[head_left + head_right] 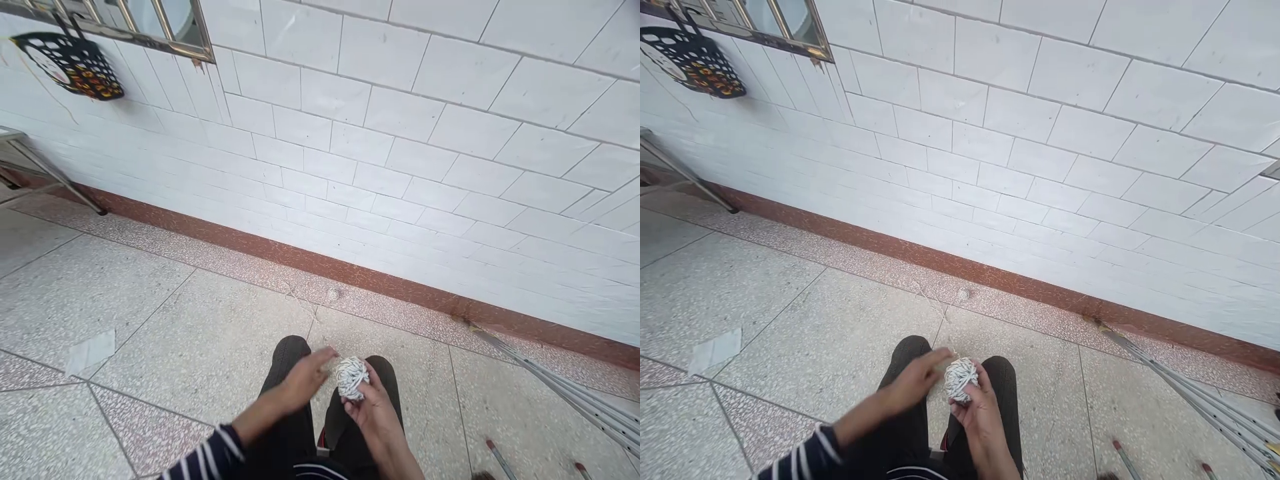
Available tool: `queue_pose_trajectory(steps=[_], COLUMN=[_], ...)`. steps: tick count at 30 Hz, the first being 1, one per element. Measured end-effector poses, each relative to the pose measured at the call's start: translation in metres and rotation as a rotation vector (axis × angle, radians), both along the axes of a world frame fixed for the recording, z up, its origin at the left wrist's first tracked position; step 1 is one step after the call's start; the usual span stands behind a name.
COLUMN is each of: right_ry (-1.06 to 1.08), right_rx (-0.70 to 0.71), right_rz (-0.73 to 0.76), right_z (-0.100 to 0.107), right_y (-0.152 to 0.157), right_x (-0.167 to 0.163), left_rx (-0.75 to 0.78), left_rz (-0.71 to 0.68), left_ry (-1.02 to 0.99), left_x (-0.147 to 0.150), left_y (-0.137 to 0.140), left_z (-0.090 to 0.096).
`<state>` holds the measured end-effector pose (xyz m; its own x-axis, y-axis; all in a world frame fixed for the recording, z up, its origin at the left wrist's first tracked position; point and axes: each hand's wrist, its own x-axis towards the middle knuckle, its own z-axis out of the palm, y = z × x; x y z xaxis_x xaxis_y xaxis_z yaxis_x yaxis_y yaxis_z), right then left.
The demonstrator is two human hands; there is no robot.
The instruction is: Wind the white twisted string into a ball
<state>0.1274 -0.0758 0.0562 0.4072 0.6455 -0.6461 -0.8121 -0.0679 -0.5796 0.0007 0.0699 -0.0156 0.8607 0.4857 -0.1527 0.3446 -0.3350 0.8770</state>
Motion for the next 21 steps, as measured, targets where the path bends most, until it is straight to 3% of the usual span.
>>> queue_pose_trajectory(steps=[2,4,7,11,14,17,21], right_ry=[-0.015,-0.06,-0.07,-0.097,-0.107,-0.096,-0.169], right_rx=[0.026,0.068,0.125,0.164,0.143,0.113,0.063], right_rz=[0.075,0.15,0.282,0.354,0.291,0.138,-0.103], right_z=[-0.002,0.004,0.016,0.032,0.045,0.062,0.087], right_y=[-0.002,-0.008,-0.02,-0.037,-0.052,-0.067,-0.089], right_x=[-0.01,-0.013,-0.016,-0.022,-0.016,0.007,0.044], left_rx=[-0.083,-0.169,-0.209,-0.334,-0.428,-0.238,0.008], left_rz=[0.007,0.064,0.093,-0.065,-0.153,-0.131,-0.024], left_ry=[-0.099,-0.118,-0.137,-0.195,-0.138,-0.02,0.063], left_x=[-0.014,-0.026,-0.034,-0.025,-0.016,-0.016,-0.021], left_y=[-0.04,-0.057,-0.056,-0.056,-0.067,-0.063,-0.023], left_z=[0.006,0.022,0.055,0.079,0.07,0.051,0.035])
